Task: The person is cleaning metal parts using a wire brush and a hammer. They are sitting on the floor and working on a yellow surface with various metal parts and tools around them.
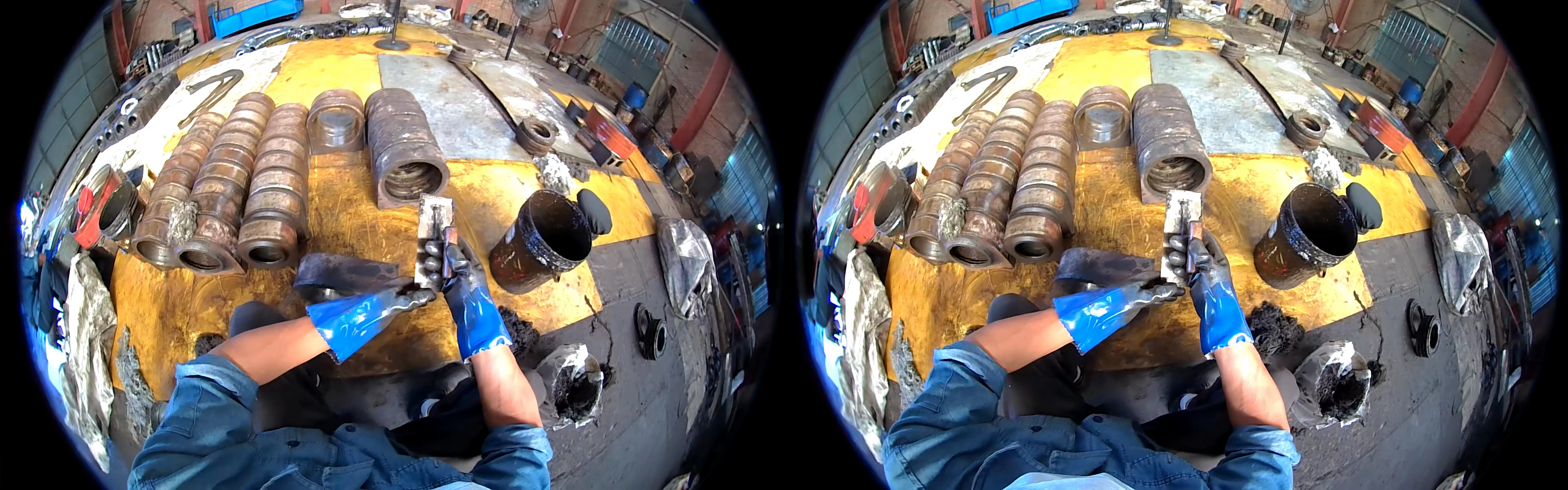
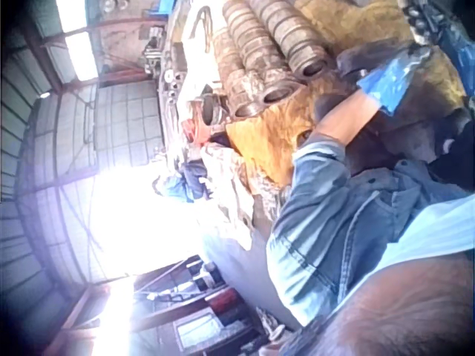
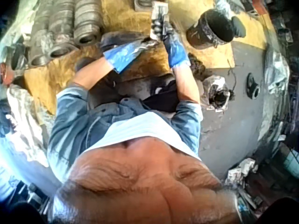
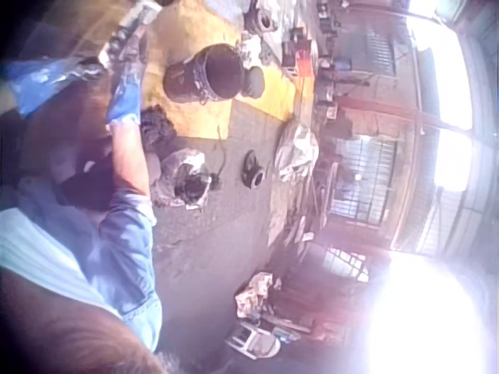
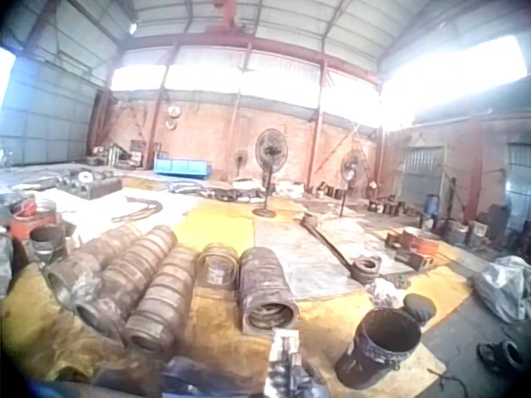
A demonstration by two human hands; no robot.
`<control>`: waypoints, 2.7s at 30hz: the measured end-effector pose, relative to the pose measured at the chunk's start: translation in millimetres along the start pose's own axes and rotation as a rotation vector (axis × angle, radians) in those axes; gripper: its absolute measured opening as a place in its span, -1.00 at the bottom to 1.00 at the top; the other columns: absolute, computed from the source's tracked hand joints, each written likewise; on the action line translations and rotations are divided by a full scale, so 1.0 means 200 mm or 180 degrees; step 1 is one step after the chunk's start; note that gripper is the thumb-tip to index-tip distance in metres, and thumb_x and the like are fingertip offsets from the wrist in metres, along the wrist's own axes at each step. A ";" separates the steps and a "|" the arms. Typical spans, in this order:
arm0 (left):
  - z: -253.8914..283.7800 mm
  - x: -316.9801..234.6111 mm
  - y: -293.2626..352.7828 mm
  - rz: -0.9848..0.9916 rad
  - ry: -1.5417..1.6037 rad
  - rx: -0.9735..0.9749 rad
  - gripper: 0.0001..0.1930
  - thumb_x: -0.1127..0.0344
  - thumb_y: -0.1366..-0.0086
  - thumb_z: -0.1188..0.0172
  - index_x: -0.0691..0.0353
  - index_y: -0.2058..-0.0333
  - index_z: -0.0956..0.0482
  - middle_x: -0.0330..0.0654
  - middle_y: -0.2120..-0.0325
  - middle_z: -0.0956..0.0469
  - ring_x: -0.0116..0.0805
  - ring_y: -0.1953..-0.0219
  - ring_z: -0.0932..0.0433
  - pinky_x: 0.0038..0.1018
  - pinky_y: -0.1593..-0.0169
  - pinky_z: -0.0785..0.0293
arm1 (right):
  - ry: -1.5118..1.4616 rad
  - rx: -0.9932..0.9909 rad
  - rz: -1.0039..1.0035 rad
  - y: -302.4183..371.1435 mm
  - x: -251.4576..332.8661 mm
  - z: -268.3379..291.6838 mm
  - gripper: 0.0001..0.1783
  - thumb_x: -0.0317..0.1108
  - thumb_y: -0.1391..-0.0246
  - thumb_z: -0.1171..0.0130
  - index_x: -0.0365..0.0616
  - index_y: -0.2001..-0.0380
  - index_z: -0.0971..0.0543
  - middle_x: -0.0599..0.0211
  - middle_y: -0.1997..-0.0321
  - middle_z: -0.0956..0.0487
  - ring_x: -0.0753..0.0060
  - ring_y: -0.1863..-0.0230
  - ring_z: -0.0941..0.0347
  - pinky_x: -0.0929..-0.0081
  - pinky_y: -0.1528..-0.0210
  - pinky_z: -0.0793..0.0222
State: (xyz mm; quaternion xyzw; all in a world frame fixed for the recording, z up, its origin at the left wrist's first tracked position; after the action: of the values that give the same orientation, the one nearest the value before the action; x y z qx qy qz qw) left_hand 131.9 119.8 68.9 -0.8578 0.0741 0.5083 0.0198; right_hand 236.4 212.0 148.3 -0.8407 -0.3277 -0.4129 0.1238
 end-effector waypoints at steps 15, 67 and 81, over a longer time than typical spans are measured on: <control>0.16 -0.08 -0.10 0.0070 0.0500 0.0241 -0.79 0.26 -0.44 -0.26 0.32 0.18 -0.59 -0.11 0.21 -0.64 -0.34 0.16 -0.57 -0.37 0.02 -0.51 | -0.0226 0.0128 -0.0640 -0.16 -0.17 0.05 -0.42 0.01 -0.27 -0.27 -0.15 -0.19 -0.51 0.32 0.31 -0.68 0.36 0.46 -0.59 0.40 0.42 -0.56; 0.32 -0.47 0.12 0.0989 -0.1328 -0.0529 -0.86 0.30 -0.32 -0.42 0.24 0.28 -0.77 -0.33 0.47 -0.70 -0.61 0.42 -0.54 -0.51 0.33 -0.46 | 0.3022 0.1209 -0.1205 0.29 -0.06 -0.02 -0.57 -0.43 -0.15 -0.31 -0.18 -0.11 -0.58 0.49 0.23 -0.56 0.62 0.24 -0.43 0.54 0.14 -0.43; 0.35 -0.29 0.11 0.0459 -0.3480 0.0549 -0.77 0.42 -0.28 -0.36 0.22 0.08 -0.74 -0.19 0.28 -0.75 -0.43 0.22 -0.65 -0.42 0.09 -0.56 | 0.5195 0.1911 -0.0871 0.32 -0.02 -0.08 -0.55 -0.07 -0.16 -0.30 0.02 -0.08 -0.61 0.08 0.06 -0.69 -0.07 0.07 -0.64 0.13 0.05 -0.53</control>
State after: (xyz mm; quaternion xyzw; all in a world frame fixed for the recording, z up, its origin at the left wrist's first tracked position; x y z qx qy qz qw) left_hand 40.4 111.3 85.8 -0.4574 0.1528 0.8714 0.0907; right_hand 266.3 155.3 158.9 -0.1686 -0.3295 -0.7925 0.4847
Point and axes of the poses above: each hand's wrist, its own y-axis away from the middle knuckle, its own z-axis out of the back of the hand, x = y × z, the point moved 5 cm from there along -y, towards the middle knuckle
